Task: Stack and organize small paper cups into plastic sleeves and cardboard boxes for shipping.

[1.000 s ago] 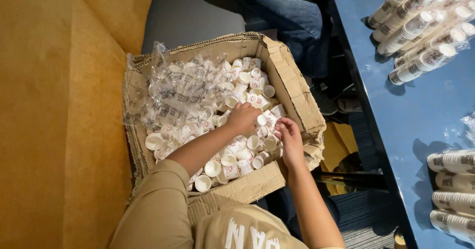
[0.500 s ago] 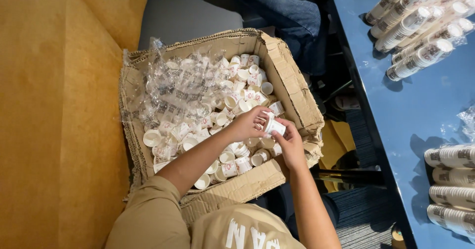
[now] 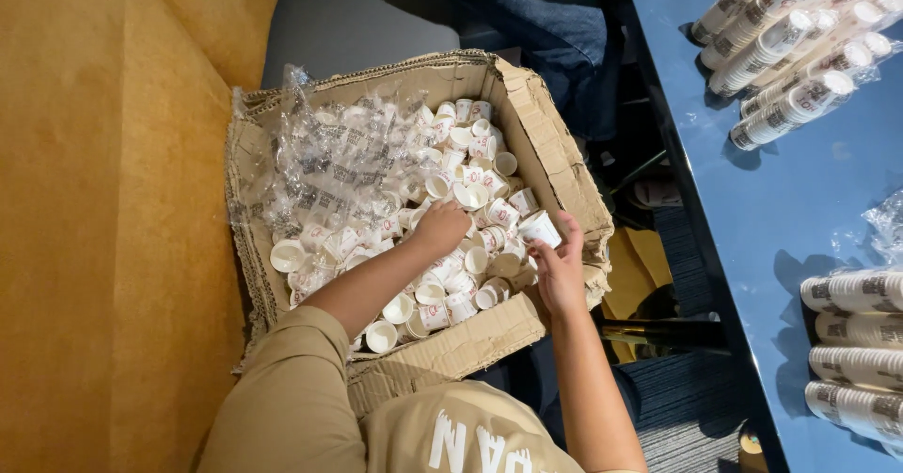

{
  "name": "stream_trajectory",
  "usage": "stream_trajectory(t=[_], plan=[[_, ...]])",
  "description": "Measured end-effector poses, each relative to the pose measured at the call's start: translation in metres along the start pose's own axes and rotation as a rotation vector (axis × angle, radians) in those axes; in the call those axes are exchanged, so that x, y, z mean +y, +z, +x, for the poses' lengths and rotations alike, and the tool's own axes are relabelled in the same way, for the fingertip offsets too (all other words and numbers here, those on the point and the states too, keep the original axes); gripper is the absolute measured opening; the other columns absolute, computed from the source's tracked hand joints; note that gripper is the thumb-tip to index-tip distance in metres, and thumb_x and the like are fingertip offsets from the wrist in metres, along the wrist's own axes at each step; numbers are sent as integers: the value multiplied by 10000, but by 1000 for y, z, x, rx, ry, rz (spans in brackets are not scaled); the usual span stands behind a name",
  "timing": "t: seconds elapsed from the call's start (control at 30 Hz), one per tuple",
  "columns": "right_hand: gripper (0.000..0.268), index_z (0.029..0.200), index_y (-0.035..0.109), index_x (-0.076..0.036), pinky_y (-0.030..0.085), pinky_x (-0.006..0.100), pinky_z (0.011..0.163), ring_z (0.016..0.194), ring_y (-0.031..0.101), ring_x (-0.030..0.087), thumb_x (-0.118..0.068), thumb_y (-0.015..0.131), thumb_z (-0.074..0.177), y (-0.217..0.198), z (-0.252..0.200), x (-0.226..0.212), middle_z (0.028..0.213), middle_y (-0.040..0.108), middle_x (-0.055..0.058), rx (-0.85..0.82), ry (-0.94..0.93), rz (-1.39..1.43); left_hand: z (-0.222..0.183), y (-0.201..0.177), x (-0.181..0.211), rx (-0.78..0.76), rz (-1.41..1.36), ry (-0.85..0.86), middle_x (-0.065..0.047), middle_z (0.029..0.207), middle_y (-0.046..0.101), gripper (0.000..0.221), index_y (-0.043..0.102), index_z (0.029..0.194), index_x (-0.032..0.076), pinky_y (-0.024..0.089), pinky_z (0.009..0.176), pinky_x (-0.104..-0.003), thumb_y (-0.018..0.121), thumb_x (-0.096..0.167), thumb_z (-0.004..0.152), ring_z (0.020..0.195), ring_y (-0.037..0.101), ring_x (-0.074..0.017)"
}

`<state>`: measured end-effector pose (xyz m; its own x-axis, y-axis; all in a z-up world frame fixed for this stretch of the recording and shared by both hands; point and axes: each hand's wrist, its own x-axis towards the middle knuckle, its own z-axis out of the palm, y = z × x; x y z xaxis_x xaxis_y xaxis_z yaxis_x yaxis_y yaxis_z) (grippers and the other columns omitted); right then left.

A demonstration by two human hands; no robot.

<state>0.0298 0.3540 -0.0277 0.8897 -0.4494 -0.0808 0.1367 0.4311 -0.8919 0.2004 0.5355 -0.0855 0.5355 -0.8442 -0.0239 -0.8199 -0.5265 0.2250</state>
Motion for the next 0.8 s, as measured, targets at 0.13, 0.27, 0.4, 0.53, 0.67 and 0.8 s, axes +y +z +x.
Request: stream_trajectory(t=[0.13,0.27,0.4,0.53,0.67,0.8], plan=[[623,1502,397,-137,539,316,905,1092,642,202,18,579,927,13,-5,-14,1301,615,92,24,43,-69,0,-28,18,78,-196,-86,-68,958,746,111,779,948,103,519,871,-424,700,135,878,987,678,-273],[561,1468,478,-42,508,307,994,1209,610,176,43,658,944,17,-6,-6,1353,606,101,-53,-77,-369,2,-53,37,560,-937,-234,-92,897,776,179,754,991,34,586,744,-328,739,187,899,808,757,-205],[596,1458,510,-57,516,298,959,1188,611,169,7,715,903,25,-10,-11,1338,619,86,-76,-138,-539,3,-59,54,365,-996,-178,-96,890,793,193,780,1024,46,570,705,-307,753,167,877,768,739,-189],[714,1503,496,-100,512,308,844,1001,582,190,-73,789,853,35,-19,-17,1231,617,142,-84,-250,-944,5,-48,53,134,-1020,41,-94,908,793,169,788,1010,78,573,726,-315,743,211,916,793,745,-185],[559,1395,581,-112,500,303,729,806,567,195,-136,779,873,49,-20,-26,1189,689,82,-1,-145,-1001,6,-46,26,305,-522,-122,-116,901,752,166,758,966,70,553,722,-412,698,221,932,839,709,-302],[541,1394,559,-102,511,285,750,911,628,145,-144,756,891,46,-22,-28,1188,675,63,4,-165,-901,6,34,-8,-240,-428,-293,-115,956,728,220,735,1032,89,551,794,-472,644,257,923,900,702,-320]])
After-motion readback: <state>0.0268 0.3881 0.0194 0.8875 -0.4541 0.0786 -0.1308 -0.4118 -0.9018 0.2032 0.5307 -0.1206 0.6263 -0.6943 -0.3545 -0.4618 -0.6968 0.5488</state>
